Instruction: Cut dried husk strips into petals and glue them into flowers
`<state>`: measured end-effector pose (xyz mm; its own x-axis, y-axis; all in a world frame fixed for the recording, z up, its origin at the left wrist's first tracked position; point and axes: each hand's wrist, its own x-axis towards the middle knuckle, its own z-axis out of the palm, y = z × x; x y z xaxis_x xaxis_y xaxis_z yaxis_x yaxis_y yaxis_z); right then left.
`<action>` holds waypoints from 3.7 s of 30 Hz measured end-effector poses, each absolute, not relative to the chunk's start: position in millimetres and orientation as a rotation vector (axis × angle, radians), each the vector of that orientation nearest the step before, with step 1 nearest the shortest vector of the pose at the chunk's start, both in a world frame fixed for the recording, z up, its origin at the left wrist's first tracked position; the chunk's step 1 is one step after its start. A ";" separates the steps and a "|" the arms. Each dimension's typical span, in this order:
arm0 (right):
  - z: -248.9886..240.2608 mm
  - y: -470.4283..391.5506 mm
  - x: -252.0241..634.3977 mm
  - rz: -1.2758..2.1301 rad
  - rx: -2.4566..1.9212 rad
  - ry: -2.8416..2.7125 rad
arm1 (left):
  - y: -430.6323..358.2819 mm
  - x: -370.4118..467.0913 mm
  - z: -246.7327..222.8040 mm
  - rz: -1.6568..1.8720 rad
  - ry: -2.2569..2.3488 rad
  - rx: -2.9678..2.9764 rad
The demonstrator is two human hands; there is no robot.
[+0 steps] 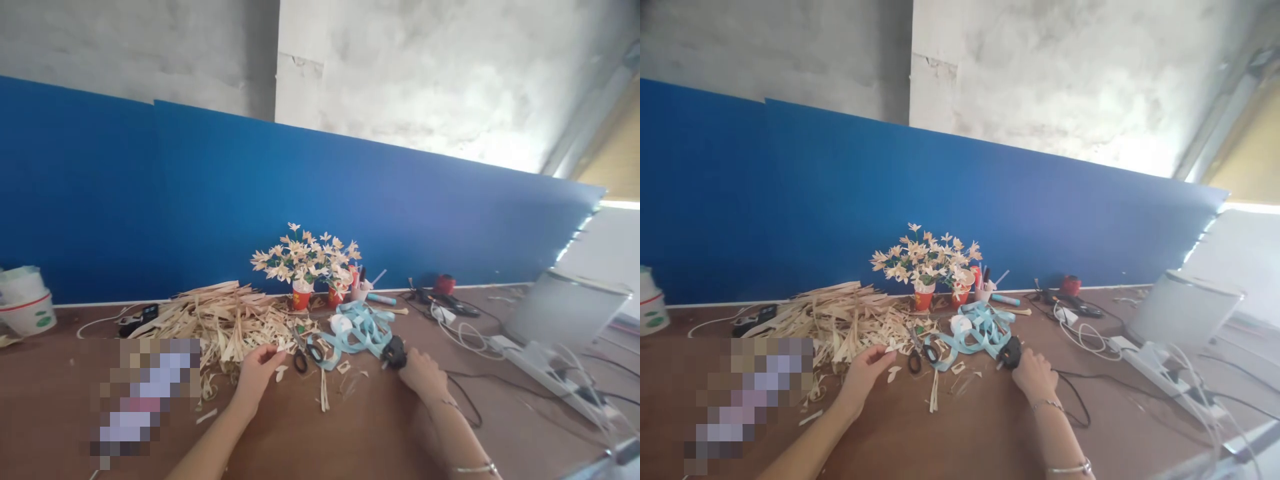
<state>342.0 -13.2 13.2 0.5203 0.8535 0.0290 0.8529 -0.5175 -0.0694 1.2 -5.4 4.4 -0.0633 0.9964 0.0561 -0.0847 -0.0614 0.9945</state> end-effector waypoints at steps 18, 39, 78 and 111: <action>44.5 -8.1 277.4 -0.001 -1.467 -1.654 | -1.2 3.9 -4.0 1.356 1.072 1.015; 11.2 1.2 176.6 0.339 -0.917 -2.159 | 0.0 -1.1 -1.1 1.428 1.047 0.860; 6.3 4.8 176.3 0.351 -0.965 -2.234 | -1.4 -0.9 -7.1 1.369 1.055 0.889; 6.2 5.6 176.1 0.352 -0.981 -2.247 | 1.0 -0.7 -9.6 1.370 1.065 0.900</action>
